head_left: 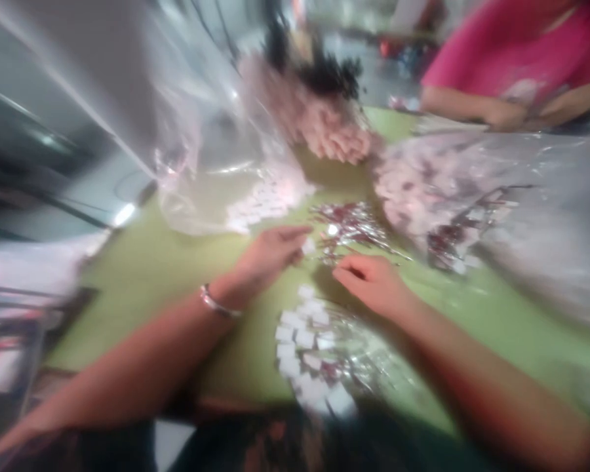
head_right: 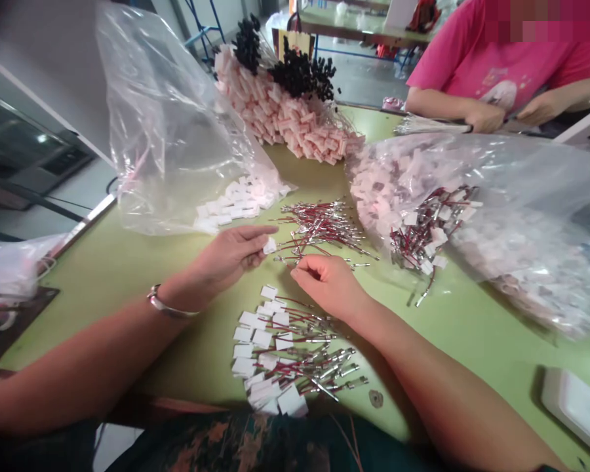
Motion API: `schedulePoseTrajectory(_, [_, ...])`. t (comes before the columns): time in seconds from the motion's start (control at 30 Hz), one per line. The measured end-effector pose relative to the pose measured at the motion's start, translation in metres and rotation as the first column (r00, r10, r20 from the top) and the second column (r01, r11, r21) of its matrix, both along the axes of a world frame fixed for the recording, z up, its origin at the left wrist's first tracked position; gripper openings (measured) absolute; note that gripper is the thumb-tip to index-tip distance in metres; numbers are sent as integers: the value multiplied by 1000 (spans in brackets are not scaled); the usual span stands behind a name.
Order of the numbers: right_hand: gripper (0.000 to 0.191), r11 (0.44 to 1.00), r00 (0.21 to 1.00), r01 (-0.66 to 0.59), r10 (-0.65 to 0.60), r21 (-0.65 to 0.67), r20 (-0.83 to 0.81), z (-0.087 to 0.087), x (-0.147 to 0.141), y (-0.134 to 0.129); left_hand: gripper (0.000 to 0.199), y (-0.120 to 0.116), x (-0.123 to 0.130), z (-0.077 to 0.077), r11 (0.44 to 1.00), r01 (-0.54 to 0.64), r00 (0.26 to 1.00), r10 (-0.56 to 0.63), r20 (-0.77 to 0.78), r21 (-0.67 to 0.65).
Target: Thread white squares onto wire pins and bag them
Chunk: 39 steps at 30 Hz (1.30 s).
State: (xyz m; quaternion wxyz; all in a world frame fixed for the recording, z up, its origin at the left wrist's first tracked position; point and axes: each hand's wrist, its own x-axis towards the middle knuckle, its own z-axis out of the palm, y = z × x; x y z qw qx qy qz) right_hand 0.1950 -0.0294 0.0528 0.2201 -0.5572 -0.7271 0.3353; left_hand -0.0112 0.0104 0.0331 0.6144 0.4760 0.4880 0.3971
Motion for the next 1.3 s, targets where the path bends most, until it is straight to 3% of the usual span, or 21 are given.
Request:
schedulePoseTrajectory(0.13, [24, 999, 1000, -13, 13, -34, -14, 0, -2, -2, 22, -3, 6, 3, 989, 51, 989, -30, 145, -140])
schedulePoseTrajectory(0.47, [26, 997, 998, -38, 35, -64, -50, -2, 1, 1, 10, -4, 10, 3, 978, 95, 966, -44, 256, -188])
schedulePoseTrajectory(0.67, [24, 999, 999, 1, -3, 38, 39, -3, 4, 3, 27, 2, 1, -6, 982, 170, 985, -169, 27, -79])
schedulePoseTrajectory(0.8, [24, 984, 984, -58, 28, 170, 173, -6, 5, 2, 29, 2, -1, -11, 969, 246, 963, -244, -118, 6])
schedulePoseTrajectory(0.97, [27, 975, 976, -118, 79, 189, 204, -9, 1, -1, 20, -5, 6, -15, 950, 312, 943, -308, -128, 13])
schedulePoseTrajectory(1.07, [26, 971, 973, -144, 104, 189, 208, -13, 0, -1, 19, -9, 12, -19, 948, 319, 943, -316, -104, 14])
schedulePoseTrajectory(1.17, [26, 968, 962, -164, 114, 192, 248, -16, 0, 0, 20, -10, 14, -13, 942, 334, 931, -326, -164, 24])
schedulePoseTrajectory(1.23, [25, 971, 968, -144, 98, 192, 230, -16, 0, -1, 22, -6, 10, -3, 933, 350, 900, -310, -305, 86])
schedulePoseTrajectory(1.3, [24, 977, 976, -137, 105, 165, 192, -14, -2, -3, 25, 3, -1, 7, 912, 326, 839, -156, -521, 251])
